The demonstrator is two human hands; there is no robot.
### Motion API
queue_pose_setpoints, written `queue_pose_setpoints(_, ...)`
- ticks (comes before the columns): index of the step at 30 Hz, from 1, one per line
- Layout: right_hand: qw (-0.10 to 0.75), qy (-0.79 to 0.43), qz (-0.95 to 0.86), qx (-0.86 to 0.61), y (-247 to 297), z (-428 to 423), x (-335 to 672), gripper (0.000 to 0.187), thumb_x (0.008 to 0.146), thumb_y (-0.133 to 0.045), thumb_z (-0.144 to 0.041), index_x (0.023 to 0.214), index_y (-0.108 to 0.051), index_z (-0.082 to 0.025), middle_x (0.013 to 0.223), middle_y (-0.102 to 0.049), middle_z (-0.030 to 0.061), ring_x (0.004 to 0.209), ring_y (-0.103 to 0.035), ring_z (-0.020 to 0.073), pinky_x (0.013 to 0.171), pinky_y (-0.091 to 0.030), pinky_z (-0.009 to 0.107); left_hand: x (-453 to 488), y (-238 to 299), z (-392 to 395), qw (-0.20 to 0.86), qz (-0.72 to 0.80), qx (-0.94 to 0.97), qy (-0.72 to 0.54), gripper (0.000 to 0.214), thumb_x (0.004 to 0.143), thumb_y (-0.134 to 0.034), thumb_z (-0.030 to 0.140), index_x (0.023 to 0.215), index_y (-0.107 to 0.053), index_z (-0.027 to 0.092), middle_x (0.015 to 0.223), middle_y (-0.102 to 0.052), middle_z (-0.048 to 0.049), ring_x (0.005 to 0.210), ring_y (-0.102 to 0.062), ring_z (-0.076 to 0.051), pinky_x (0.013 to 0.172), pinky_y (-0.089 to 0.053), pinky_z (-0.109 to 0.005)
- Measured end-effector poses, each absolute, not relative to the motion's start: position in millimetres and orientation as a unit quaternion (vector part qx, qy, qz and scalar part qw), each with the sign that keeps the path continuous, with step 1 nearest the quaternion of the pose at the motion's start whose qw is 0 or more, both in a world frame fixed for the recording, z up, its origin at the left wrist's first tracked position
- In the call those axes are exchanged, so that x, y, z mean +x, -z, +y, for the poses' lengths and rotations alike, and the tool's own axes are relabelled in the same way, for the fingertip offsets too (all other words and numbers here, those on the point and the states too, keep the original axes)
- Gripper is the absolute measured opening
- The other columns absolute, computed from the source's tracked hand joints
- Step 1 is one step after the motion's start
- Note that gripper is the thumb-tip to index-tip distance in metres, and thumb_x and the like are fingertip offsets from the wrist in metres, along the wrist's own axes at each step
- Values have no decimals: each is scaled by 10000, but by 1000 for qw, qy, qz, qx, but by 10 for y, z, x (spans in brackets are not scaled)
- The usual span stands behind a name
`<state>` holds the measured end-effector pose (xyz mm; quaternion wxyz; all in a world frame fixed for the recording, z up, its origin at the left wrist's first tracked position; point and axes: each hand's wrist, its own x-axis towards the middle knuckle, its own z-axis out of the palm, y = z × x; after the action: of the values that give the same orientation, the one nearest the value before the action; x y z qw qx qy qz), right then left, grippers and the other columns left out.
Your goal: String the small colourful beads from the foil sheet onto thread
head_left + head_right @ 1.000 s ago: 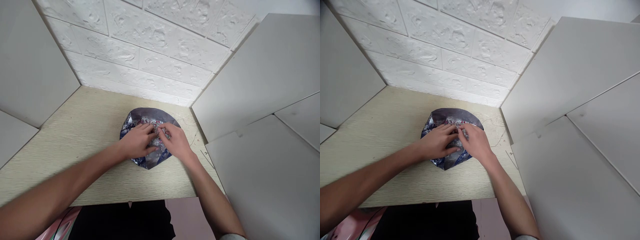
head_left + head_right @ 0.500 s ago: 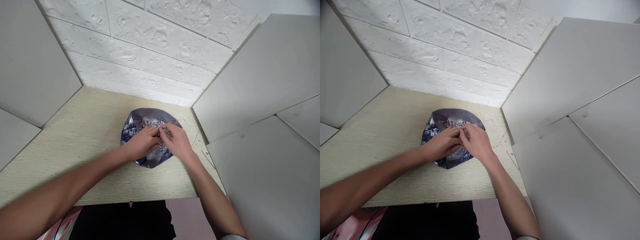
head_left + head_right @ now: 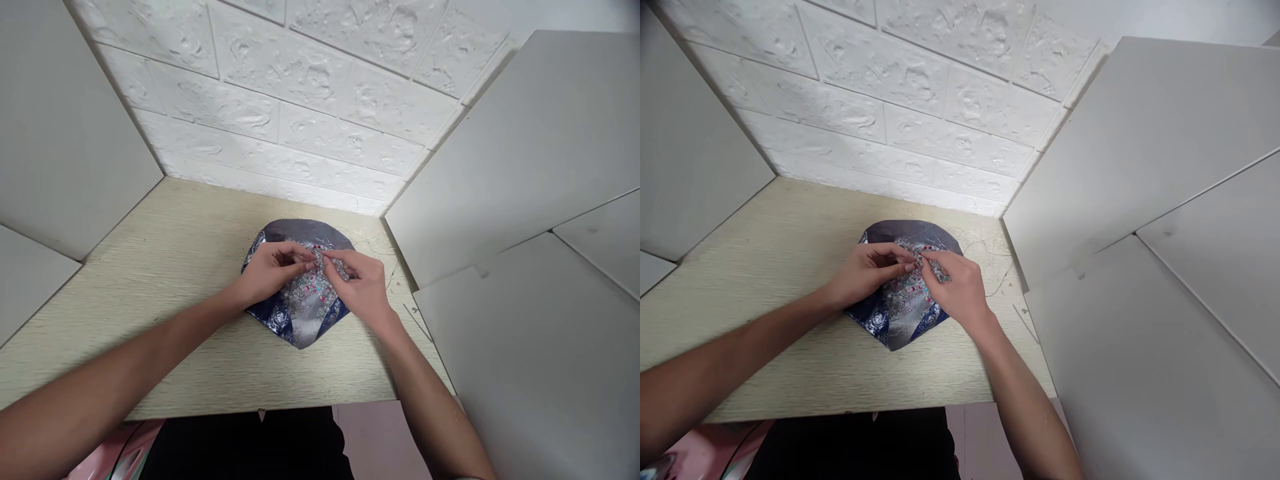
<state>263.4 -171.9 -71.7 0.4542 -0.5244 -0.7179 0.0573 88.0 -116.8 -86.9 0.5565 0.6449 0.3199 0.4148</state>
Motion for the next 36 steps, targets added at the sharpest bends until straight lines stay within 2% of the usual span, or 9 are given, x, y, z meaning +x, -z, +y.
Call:
queue_pose_setpoints(9,457,-57,-731,-503,696,-1733,2623,158,863,-586,-298,916,-725,-246,833,-746,3,687,-673,148,607,-546,301,865,869,-1152,581,315,622,-420,233,686,-788,317,825,-715,144,731,-697,-23,674,-609,-116,634,-474,-240)
queue_pose_setpoints(16,443,-52,-735,-510,691,-1735,2621,152,863,-575,-310,878,-711,-243,804,-738,-7,666,-659,140,610,-539,292,868,861,-1156,600,314,602,-423,270,659,-811,312,848,-710,149,768,-720,-37,716,-656,-146,697,-523,-284)
queue_pose_setpoints(31,429,-37,-745,-509,689,-1746,2607,117,847,-562,-268,821,-673,-240,712,-693,-23,585,-605,120,572,-492,260,862,862,-1168,585,316,619,-418,213,648,-812,285,772,-704,151,661,-647,-5,624,-573,-114,582,-437,-243)
queue_pose_setpoints(36,429,-28,-753,-498,689,-1743,2593,103,841,-569,-234,818,-669,-226,698,-692,-22,596,-613,117,571,-487,247,864,856,-1165,589,317,615,-417,215,645,-814,284,770,-704,146,662,-641,-4,626,-564,-109,589,-428,-237)
